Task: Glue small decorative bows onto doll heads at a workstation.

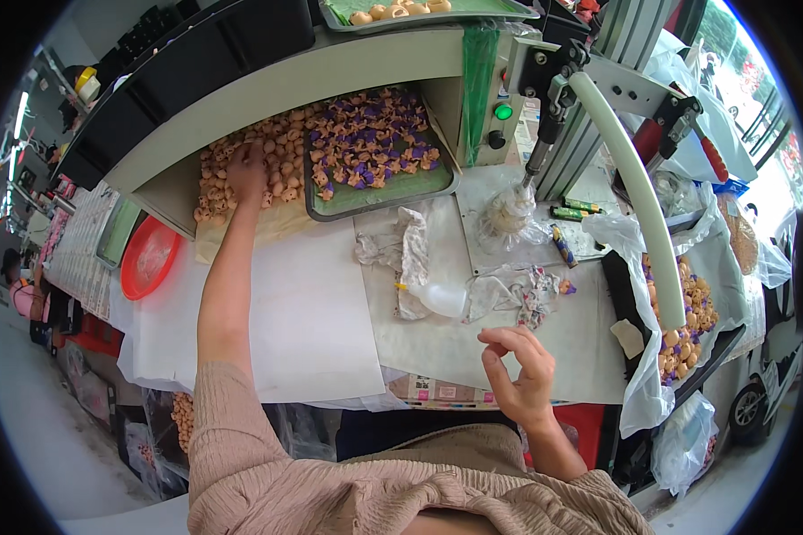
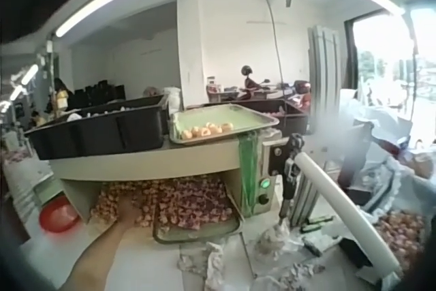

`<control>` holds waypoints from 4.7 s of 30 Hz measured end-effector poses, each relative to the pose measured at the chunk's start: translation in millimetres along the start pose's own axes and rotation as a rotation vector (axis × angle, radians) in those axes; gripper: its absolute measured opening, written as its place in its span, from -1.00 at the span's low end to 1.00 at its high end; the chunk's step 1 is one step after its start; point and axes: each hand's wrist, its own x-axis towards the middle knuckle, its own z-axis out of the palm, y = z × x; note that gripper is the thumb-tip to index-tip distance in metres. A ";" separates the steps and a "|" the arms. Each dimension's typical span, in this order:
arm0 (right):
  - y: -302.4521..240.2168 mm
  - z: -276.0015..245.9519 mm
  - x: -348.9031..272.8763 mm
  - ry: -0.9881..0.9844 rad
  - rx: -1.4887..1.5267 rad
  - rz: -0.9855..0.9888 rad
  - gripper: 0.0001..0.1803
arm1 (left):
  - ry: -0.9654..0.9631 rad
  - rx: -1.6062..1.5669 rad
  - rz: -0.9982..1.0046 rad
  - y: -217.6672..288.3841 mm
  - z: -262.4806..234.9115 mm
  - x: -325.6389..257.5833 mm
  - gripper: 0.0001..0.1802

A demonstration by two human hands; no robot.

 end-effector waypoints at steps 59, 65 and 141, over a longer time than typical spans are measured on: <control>35.1 35.7 -62.2 0.063 -0.099 0.055 -0.64 | -0.769 -1.270 -0.971 115.2 -20.7 -388.5 -0.68; 38.0 39.1 -60.4 0.048 -0.101 0.063 -0.64 | -0.785 -1.255 -0.969 112.1 -19.3 -387.2 -0.68; 38.5 42.8 -59.9 0.073 -0.111 0.020 -0.66 | -0.816 -1.256 -0.955 104.0 -17.3 -384.2 -0.66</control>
